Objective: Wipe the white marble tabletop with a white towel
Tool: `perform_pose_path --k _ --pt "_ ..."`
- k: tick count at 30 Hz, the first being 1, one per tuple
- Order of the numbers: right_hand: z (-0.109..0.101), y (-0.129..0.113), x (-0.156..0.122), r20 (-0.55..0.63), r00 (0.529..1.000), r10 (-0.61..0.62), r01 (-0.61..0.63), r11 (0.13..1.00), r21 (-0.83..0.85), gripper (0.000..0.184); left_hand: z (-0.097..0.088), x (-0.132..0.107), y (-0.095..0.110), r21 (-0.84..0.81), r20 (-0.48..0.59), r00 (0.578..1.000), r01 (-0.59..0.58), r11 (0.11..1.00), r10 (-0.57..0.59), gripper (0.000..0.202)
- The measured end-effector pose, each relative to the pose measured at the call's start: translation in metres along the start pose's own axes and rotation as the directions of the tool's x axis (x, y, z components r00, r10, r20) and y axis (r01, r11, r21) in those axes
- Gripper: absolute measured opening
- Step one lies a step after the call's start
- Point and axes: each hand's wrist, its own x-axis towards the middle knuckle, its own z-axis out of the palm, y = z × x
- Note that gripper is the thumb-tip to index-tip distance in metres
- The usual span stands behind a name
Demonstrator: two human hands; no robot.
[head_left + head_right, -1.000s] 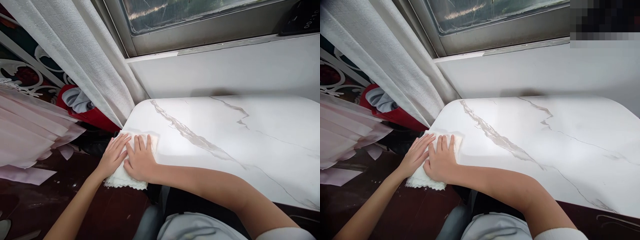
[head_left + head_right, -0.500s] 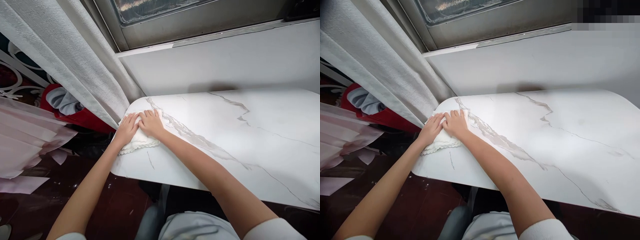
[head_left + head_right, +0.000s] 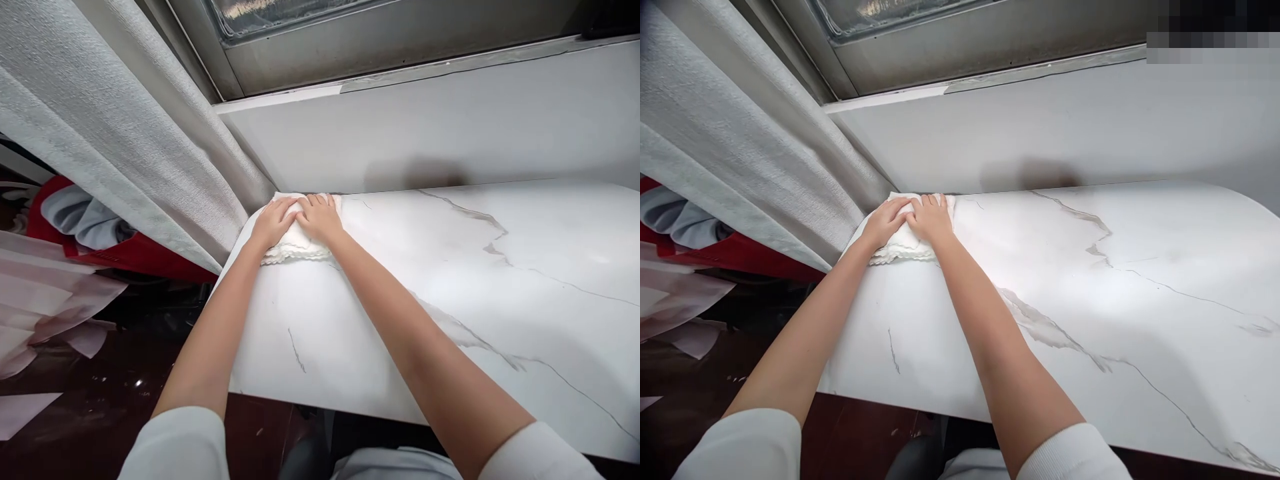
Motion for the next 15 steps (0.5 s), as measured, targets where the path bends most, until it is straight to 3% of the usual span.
perform_pose_path --k 8,15 --pt "-0.01 0.032 0.011 -0.015 0.998 0.06 -0.061 0.996 -0.065 0.048 0.016 0.04 0.017 0.018 0.023 1.0 -0.014 1.0 0.014 0.044" --pt "-0.025 0.049 -0.011 -0.048 0.996 0.076 -0.079 0.995 -0.058 0.048 0.024 0.037 0.051 0.051 0.059 0.998 0.0 0.999 -0.003 0.046"
